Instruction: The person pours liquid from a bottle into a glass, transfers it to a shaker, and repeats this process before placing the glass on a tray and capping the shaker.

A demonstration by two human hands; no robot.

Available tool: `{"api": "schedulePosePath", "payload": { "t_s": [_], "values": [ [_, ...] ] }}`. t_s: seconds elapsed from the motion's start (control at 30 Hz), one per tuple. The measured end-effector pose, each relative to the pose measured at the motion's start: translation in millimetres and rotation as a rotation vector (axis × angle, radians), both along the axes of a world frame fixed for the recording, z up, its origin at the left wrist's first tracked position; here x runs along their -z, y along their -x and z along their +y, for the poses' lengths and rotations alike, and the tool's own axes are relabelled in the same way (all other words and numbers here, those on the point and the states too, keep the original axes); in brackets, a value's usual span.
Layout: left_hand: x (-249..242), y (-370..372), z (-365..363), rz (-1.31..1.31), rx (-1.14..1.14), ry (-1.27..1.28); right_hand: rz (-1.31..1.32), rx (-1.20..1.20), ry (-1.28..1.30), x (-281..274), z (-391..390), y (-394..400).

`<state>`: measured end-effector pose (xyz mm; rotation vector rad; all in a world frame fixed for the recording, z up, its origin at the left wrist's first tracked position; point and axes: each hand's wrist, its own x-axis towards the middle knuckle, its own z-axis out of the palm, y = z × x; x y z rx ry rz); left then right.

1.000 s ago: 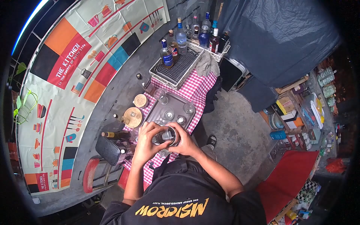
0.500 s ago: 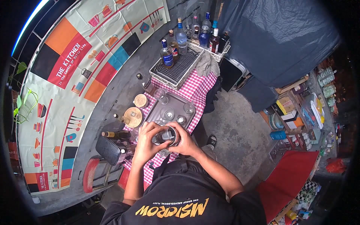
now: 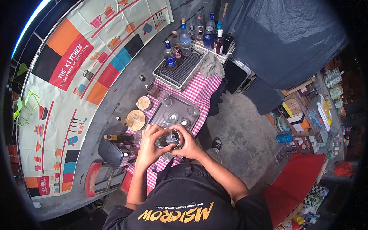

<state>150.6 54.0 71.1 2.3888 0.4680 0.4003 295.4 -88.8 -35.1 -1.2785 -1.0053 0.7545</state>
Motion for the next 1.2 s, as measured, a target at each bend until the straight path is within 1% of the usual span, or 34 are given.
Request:
{"api": "schedulePosePath", "payload": {
  "t_s": [1.2],
  "values": [
    [2.3, 1.2, -3.3, 0.034, 0.012, -0.022, -0.011, -0.01, 0.002, 0.7, -3.5, -0.3]
  ]
}}
